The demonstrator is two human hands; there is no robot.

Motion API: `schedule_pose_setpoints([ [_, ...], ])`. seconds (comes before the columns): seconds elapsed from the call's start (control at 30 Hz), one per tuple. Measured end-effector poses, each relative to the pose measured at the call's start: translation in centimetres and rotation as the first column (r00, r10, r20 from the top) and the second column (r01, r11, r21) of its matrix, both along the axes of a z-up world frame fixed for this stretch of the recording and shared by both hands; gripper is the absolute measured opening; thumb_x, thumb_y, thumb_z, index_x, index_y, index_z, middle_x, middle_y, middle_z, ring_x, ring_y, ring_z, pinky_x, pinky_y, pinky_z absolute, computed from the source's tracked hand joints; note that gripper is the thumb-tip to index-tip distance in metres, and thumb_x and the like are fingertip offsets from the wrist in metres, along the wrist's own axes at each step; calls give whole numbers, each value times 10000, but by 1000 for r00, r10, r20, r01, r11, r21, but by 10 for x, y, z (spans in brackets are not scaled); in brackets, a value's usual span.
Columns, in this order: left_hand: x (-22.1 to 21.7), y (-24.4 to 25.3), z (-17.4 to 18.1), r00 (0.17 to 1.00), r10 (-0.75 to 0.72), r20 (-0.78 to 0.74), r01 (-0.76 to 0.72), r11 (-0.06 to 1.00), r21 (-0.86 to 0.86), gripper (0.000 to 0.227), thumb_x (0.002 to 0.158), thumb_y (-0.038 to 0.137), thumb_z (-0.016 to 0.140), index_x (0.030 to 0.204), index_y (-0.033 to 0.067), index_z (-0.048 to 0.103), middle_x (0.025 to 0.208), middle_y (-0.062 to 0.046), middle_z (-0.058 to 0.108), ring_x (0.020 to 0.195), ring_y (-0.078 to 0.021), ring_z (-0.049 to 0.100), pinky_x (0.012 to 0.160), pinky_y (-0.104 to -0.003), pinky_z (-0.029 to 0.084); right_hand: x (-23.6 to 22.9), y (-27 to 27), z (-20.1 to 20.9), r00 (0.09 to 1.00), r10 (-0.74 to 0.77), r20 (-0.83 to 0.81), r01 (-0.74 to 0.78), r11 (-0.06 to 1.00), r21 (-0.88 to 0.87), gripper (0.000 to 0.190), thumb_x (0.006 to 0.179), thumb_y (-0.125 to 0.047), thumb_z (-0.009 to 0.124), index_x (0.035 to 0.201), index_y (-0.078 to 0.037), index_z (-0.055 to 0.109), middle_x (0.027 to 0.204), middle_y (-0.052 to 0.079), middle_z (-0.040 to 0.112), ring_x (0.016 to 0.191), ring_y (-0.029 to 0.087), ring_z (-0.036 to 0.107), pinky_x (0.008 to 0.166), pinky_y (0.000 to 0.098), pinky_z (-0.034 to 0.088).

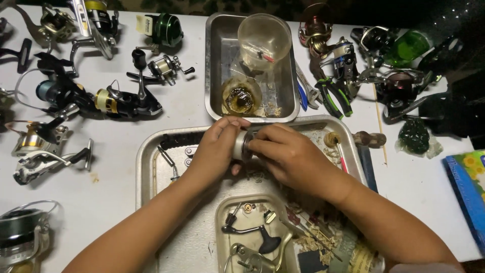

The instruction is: Maintaining and lubricating the internal components of a fishing reel spool using small tools and grease.

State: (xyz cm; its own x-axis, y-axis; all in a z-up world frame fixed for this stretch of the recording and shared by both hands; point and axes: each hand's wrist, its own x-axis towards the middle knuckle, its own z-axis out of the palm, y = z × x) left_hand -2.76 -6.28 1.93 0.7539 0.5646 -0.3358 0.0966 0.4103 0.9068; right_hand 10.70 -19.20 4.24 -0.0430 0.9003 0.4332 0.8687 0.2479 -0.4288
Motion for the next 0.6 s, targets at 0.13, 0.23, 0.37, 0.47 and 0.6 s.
schedule_pose_setpoints([
  [0.13,-1,2,13,1000,4,-24,-5,999,-37,354,959,241,479,1157,2,650,880,-167,529,501,-211,546,299,-273,455,6,4,-7,991,37,-132,-39,999,-8,145,849,36,705,970,-32,748,912,148,694,885,379,702,784,466,568],
  [0.23,-1,4,11,1000,12,-19,-13,999,-39,345,946,230,496,1159,12,659,862,-169,508,471,-222,516,286,-274,438,6,4,-1,1000,-27,15,26,996,81,83,937,-55,708,1013,-67,740,924,101,676,887,321,702,761,406,569],
  [0.37,1,3,5,996,-4,-86,14,993,114,330,952,261,497,1129,71,699,876,-173,609,431,-232,547,290,-294,481,3,3,0,913,-101,394,15,977,215,117,1001,-150,623,935,-150,720,870,16,612,828,233,629,685,351,491],
  [0.47,1,2,-10,994,41,-99,-11,960,280,321,955,265,480,1106,118,722,910,-140,712,517,-231,612,363,-321,543,-1,4,1,953,-84,291,41,988,151,74,941,-133,683,892,-142,738,836,18,648,814,240,634,681,357,467],
  [0.6,-7,-3,4,996,82,-23,-59,859,508,351,963,224,450,1154,145,734,917,-125,737,819,-269,665,713,-441,567,-6,8,-4,960,-69,-271,57,997,-52,53,900,-99,736,916,-105,786,830,82,731,778,310,688,675,401,517],
])
